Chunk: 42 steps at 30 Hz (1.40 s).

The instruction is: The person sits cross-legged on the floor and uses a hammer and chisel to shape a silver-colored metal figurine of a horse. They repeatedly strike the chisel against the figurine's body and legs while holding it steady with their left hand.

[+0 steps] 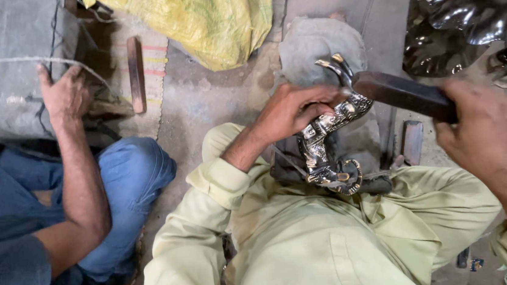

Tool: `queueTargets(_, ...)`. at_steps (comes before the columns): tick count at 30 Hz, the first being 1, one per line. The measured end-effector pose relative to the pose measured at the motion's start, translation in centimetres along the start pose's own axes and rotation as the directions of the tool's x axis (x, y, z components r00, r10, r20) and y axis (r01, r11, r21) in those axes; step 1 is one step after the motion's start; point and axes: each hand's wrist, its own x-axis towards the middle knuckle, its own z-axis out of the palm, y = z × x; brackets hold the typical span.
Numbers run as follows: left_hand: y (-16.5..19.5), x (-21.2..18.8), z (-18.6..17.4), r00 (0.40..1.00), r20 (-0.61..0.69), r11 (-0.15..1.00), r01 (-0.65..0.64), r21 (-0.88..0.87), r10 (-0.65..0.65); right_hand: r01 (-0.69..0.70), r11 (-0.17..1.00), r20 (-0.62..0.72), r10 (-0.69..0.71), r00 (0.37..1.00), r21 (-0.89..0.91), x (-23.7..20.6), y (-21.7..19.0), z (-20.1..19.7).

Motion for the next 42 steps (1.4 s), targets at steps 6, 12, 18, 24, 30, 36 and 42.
queueTargets(6,-0.6,-1.8,-0.3,0.907,-0.313,0.94,0.194,-0.281,-0.281,-0.579,0.357,0.49,0.313,0.814,0.733,-5.2,-2.1,5.6)
queueTargets(12,-2.5,-2.0,1.1,0.877,-0.279,0.806,0.181,-0.563,-0.392,-0.698,0.032,0.658,0.306,0.688,0.715,-11.2,-8.9,9.1)
queueTargets(18,-3.7,-1.8,1.7,0.86,-0.251,0.75,0.204,-0.629,-0.445,-0.587,0.128,0.532,0.302,0.791,0.8,-11.1,-11.6,9.5)
queueTargets(24,-2.9,-3.7,2.9,0.843,-0.223,0.711,0.239,-0.661,-0.49,-0.554,0.073,0.489,0.383,0.783,0.829,-10.0,-8.3,7.9)
queueTargets(30,-2.0,-4.1,4.4,0.825,-0.286,0.709,0.183,-0.681,-0.488,-0.524,0.152,0.454,0.337,0.825,0.838,-8.6,-5.2,6.4)
queueTargets(36,-1.1,-3.9,4.7,0.804,-0.255,0.683,0.236,-0.691,-0.536,-0.578,0.184,0.469,0.416,0.779,0.795,-8.6,-4.9,5.7)
queueTargets(42,-0.8,-3.8,5.3,0.857,-0.301,0.721,0.111,-0.684,-0.418,-0.648,0.185,0.453,0.576,0.681,0.739,-7.4,-1.1,6.9)
